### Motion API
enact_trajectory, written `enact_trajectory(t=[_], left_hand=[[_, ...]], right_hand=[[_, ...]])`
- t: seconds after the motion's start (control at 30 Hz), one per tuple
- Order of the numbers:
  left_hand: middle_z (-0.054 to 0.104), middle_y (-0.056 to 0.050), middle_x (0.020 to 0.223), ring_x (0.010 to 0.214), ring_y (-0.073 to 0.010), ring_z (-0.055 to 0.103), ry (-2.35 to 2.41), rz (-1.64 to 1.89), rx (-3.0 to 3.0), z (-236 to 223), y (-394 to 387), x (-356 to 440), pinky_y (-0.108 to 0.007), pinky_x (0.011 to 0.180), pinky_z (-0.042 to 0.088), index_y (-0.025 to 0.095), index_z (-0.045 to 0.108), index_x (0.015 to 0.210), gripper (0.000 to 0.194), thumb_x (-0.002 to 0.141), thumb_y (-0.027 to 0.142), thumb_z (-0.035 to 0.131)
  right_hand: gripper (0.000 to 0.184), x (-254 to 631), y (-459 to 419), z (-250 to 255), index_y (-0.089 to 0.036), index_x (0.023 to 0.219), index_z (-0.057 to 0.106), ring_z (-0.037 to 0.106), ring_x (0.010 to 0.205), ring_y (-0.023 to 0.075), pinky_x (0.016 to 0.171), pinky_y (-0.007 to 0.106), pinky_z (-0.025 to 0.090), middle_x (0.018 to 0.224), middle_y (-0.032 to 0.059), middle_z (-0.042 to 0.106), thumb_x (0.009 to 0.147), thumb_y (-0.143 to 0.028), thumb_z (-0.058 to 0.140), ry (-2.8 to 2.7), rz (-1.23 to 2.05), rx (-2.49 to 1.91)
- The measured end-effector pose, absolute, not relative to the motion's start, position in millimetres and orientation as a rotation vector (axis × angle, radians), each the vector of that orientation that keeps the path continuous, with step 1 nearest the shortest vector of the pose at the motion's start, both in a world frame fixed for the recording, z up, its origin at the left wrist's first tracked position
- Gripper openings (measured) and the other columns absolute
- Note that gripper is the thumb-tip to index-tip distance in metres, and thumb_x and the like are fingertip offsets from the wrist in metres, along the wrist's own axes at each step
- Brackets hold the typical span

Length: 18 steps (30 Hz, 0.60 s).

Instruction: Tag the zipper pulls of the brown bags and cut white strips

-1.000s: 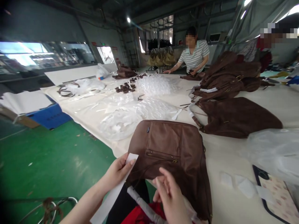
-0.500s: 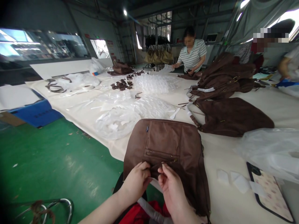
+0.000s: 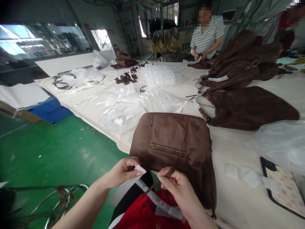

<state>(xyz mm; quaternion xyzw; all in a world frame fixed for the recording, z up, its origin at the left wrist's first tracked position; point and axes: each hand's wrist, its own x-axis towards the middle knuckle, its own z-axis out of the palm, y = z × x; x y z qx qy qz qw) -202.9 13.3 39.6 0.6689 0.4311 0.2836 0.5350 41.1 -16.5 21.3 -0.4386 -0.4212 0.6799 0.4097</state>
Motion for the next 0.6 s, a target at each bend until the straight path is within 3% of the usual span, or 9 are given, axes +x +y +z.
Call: enact_trajectory(t=[0.1, 0.33, 0.6], left_hand=[[0.042, 0.003, 0.062, 0.058, -0.0085, 0.039, 1.077, 0.584, 1.672, 38, 12, -209, -0.020, 0.055, 0.033, 0.013, 0.056, 0.063, 0.042, 0.088, 0.047, 0.059], [0.060, -0.004, 0.072, 0.070, -0.0132, 0.055, 1.034, 0.464, 1.994, 44, 0, -198, -0.022, 0.064, 0.040, 0.015, 0.067, 0.077, 0.036, 0.093, 0.044, 0.053], [0.065, -0.006, 0.080, 0.075, -0.0150, 0.058, 0.962, 0.407, 2.151, 60, -6, -190, -0.025, 0.072, 0.042, 0.018, 0.070, 0.087, 0.032, 0.097, 0.037, 0.046]], right_hand=[[0.023, 53, -15, 24, -0.020, 0.086, 0.073, 0.054, 0.062, 0.0113, 0.060, 0.024, 0.045, 0.078, 0.0027, 0.067, 0.077, -0.041, 0.074, -0.962, 1.586, -1.121], [0.027, 47, -6, 32, -0.019, 0.079, 0.072, 0.056, 0.056, 0.0108, 0.054, 0.024, 0.047, 0.075, 0.0029, 0.068, 0.068, -0.042, 0.081, -0.645, 1.391, -1.121], [0.034, 42, -5, 22, -0.016, 0.083, 0.071, 0.057, 0.053, 0.0108, 0.053, 0.022, 0.047, 0.064, 0.0015, 0.067, 0.070, -0.047, 0.079, -0.725, 1.437, -1.270]])
